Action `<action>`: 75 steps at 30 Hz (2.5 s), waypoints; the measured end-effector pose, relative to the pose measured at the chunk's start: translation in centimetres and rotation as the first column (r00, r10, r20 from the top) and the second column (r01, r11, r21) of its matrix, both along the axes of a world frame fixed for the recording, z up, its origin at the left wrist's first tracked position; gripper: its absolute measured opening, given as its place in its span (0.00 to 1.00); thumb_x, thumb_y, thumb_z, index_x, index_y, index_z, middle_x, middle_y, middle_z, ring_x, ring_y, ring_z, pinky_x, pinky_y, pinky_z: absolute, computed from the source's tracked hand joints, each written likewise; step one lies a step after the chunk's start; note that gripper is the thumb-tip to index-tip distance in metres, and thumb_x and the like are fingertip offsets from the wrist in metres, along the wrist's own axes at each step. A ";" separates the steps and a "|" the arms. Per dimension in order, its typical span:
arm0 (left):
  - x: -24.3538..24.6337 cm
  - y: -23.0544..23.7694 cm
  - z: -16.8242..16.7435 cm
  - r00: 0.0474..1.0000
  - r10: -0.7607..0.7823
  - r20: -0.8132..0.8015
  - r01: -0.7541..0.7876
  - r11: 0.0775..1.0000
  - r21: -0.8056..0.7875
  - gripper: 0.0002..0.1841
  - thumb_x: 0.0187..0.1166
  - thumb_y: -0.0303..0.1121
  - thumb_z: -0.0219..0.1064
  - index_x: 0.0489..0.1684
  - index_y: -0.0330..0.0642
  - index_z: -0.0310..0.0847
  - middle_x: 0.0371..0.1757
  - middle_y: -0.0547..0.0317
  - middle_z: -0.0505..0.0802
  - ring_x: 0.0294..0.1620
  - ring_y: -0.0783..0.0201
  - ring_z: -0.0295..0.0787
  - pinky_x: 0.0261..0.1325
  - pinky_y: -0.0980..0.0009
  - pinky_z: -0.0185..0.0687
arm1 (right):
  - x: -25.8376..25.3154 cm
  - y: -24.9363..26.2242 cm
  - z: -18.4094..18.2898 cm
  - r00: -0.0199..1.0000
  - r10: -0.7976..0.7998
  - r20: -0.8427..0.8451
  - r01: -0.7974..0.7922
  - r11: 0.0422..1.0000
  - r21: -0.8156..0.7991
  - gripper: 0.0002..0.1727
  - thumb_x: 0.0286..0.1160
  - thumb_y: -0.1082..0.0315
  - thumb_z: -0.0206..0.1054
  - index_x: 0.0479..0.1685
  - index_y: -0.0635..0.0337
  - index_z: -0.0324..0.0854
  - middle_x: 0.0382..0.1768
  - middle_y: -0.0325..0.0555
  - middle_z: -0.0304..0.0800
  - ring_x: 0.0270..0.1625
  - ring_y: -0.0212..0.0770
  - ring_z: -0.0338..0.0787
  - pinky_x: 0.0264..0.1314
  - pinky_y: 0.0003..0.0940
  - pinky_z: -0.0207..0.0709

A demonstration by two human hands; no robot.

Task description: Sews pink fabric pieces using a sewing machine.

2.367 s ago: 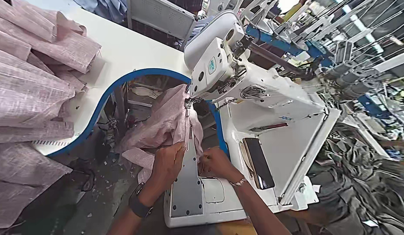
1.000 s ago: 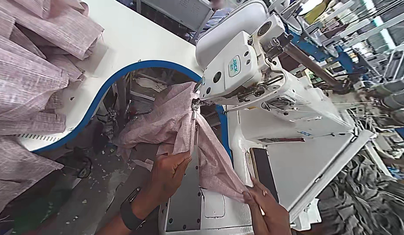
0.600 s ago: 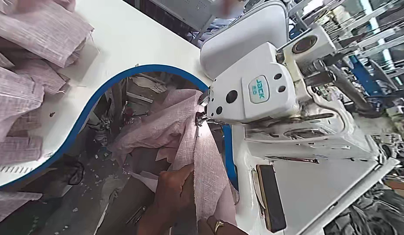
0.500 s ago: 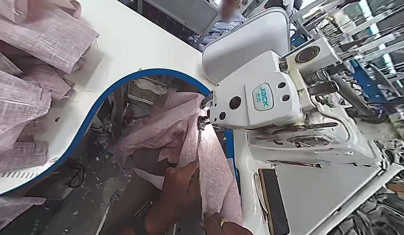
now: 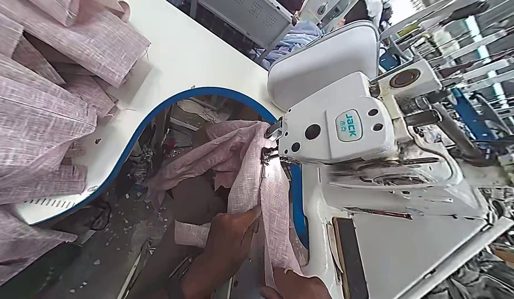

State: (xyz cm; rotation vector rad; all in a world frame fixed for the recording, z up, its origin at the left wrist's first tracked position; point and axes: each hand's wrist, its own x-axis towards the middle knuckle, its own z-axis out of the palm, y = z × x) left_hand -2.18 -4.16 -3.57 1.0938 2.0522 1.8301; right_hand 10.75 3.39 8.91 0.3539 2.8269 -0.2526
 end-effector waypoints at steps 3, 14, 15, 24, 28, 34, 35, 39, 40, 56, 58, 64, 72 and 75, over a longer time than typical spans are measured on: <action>0.3 0.3 0.0 0.999 0.047 0.025 -0.047 0.999 -0.001 0.15 0.79 0.29 0.59 0.48 0.36 0.94 0.19 0.59 0.89 0.17 0.66 0.83 0.22 0.69 0.76 | 0.0 0.2 -0.1 0.999 0.036 0.012 -0.036 0.999 0.002 0.16 0.75 0.63 0.68 0.25 0.67 0.84 0.19 0.55 0.84 0.21 0.52 0.88 0.19 0.45 0.76; 0.0 0.5 0.1 0.997 0.078 -0.019 -0.078 0.996 -0.031 0.16 0.78 0.29 0.59 0.52 0.35 0.94 0.19 0.55 0.90 0.16 0.61 0.85 0.21 0.63 0.79 | -1.7 0.3 0.1 0.961 -0.065 0.270 0.074 0.997 -0.022 0.09 0.77 0.71 0.65 0.44 0.68 0.86 0.28 0.63 0.89 0.30 0.66 0.92 0.30 0.62 0.81; 0.0 0.6 0.0 0.996 0.082 -0.020 -0.083 0.996 -0.028 0.16 0.78 0.28 0.59 0.52 0.35 0.94 0.18 0.55 0.90 0.15 0.60 0.85 0.21 0.63 0.79 | -1.7 0.6 0.2 0.967 -0.060 0.249 0.065 0.998 -0.012 0.09 0.78 0.69 0.65 0.44 0.68 0.86 0.28 0.62 0.89 0.30 0.66 0.93 0.29 0.61 0.82; 1.6 -0.1 0.2 0.997 0.072 -0.033 -0.073 0.997 -0.031 0.16 0.79 0.30 0.57 0.48 0.37 0.93 0.15 0.58 0.86 0.13 0.61 0.84 0.16 0.63 0.76 | -0.6 0.0 -2.6 0.794 -0.375 -0.479 0.149 0.883 -0.445 0.03 0.67 0.77 0.74 0.35 0.67 0.92 0.37 0.47 0.91 0.44 0.21 0.89 0.49 0.10 0.81; 1.2 0.5 0.2 0.998 0.060 -0.008 -0.060 0.998 -0.022 0.16 0.81 0.31 0.56 0.47 0.38 0.93 0.16 0.59 0.87 0.15 0.64 0.84 0.18 0.66 0.76 | -0.7 0.1 -2.9 0.734 -0.501 -0.458 0.171 0.789 -0.590 0.07 0.58 0.81 0.73 0.30 0.60 0.92 0.39 0.36 0.90 0.45 0.17 0.87 0.44 0.10 0.81; 0.6 0.9 0.4 0.999 0.031 0.037 -0.031 1.000 -0.005 0.13 0.78 0.29 0.58 0.27 0.40 0.88 0.16 0.60 0.85 0.17 0.67 0.83 0.21 0.71 0.75 | -2.3 0.5 -5.4 0.659 -0.180 -0.731 0.136 0.983 -0.121 0.06 0.66 0.72 0.70 0.27 0.57 0.91 0.38 0.41 0.93 0.51 0.23 0.88 0.59 0.10 0.77; 0.8 0.8 0.4 0.998 0.051 0.030 -0.051 0.999 0.008 0.12 0.75 0.28 0.59 0.24 0.40 0.88 0.16 0.59 0.85 0.18 0.67 0.83 0.23 0.72 0.76 | -2.6 0.8 -6.0 0.640 -0.111 -0.761 0.128 0.991 -0.036 0.06 0.69 0.71 0.69 0.27 0.56 0.90 0.39 0.41 0.93 0.52 0.24 0.89 0.61 0.10 0.77; 1.4 1.4 -0.4 0.983 0.168 -0.073 -0.159 0.980 0.116 0.10 0.68 0.25 0.62 0.19 0.38 0.86 0.20 0.58 0.80 0.25 0.66 0.79 0.31 0.79 0.75 | -3.5 1.5 -8.5 0.554 0.022 -0.832 0.130 0.985 0.113 0.08 0.73 0.71 0.68 0.28 0.59 0.89 0.38 0.44 0.94 0.53 0.28 0.92 0.65 0.13 0.78; 1.1 1.9 -0.7 0.977 0.190 -0.093 -0.176 0.974 0.144 0.10 0.70 0.25 0.62 0.19 0.38 0.85 0.20 0.58 0.80 0.26 0.67 0.79 0.32 0.80 0.75 | -3.7 1.7 -8.7 0.547 0.004 -0.837 0.136 0.986 0.094 0.08 0.73 0.71 0.67 0.29 0.59 0.89 0.39 0.45 0.95 0.54 0.28 0.92 0.65 0.14 0.79; -2.0 4.8 0.0 0.930 0.252 -0.268 -0.253 0.967 0.029 0.13 0.75 0.28 0.61 0.43 0.37 0.94 0.54 0.45 0.95 0.56 0.55 0.94 0.58 0.70 0.88 | -6.4 4.9 -10.4 0.425 -0.393 -0.816 0.079 0.914 -0.399 0.06 0.67 0.78 0.55 0.33 0.62 0.77 0.56 0.50 0.93 0.67 0.33 0.90 0.70 0.24 0.82; -4.4 4.4 1.3 0.984 0.179 -0.018 -0.179 0.984 0.014 0.14 0.80 0.28 0.58 0.48 0.31 0.90 0.54 0.44 0.95 0.56 0.56 0.94 0.59 0.63 0.89 | -6.4 4.6 -10.7 0.440 -0.391 -0.809 0.081 0.914 -0.398 0.06 0.65 0.79 0.55 0.33 0.62 0.77 0.56 0.49 0.93 0.66 0.33 0.90 0.68 0.25 0.83; -16.5 13.8 -0.4 0.463 -0.429 0.776 0.319 0.897 0.305 0.23 0.95 0.48 0.43 0.56 0.39 0.78 0.40 0.59 0.89 0.37 0.71 0.86 0.42 0.73 0.82 | -7.4 3.5 -10.3 0.547 -0.200 -0.813 0.195 0.975 -0.108 0.09 0.60 0.77 0.56 0.20 0.63 0.80 0.54 0.53 0.95 0.60 0.36 0.93 0.59 0.22 0.83; -14.2 17.6 -4.4 0.569 -0.005 0.822 -0.027 0.999 0.026 0.20 0.89 0.31 0.58 0.73 0.25 0.72 0.64 0.35 0.85 0.62 0.52 0.83 0.68 0.55 0.78 | -7.9 3.6 -10.4 0.548 -0.142 -0.824 0.205 0.978 -0.032 0.10 0.60 0.75 0.59 0.21 0.62 0.86 0.55 0.55 0.96 0.53 0.45 0.97 0.48 0.32 0.87; -12.0 11.3 -2.0 0.677 0.042 0.735 -0.229 0.961 0.156 0.10 0.83 0.28 0.66 0.48 0.26 0.84 0.37 0.48 0.91 0.37 0.63 0.88 0.46 0.64 0.87 | -5.0 2.6 -8.4 0.479 -0.411 -0.776 0.163 0.910 -0.382 0.16 0.69 0.78 0.63 0.53 0.81 0.82 0.50 0.55 0.95 0.51 0.39 0.95 0.55 0.35 0.89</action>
